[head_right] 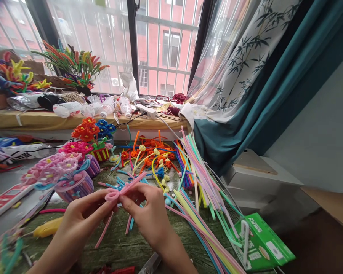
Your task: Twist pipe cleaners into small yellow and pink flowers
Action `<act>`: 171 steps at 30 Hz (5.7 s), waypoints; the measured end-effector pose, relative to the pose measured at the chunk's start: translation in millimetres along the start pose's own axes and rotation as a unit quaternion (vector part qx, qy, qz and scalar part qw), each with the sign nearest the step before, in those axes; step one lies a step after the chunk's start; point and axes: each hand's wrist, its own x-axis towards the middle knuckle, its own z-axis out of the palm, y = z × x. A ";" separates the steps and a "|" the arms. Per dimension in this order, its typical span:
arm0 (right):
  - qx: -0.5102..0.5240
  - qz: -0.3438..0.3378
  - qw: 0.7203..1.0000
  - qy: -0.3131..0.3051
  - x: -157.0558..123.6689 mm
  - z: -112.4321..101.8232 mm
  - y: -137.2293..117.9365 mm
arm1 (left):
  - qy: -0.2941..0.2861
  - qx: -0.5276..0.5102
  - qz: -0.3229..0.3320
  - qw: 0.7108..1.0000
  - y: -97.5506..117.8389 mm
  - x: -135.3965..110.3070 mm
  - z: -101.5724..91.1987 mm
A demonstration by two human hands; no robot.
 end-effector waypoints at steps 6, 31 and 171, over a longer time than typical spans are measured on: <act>0.014 0.017 0.999 -0.034 2.2 -2.7 0.5 | -0.024 0.040 0.005 0.999 -3.0 1.1 -2.5; 0.038 -0.029 0.997 -0.061 1.2 -4.6 1.1 | -0.071 -0.131 -0.153 0.977 -5.6 6.0 -2.8; 0.257 0.145 0.953 0.068 8.2 1.9 16.9 | 0.049 0.350 0.294 0.888 -12.6 21.2 0.6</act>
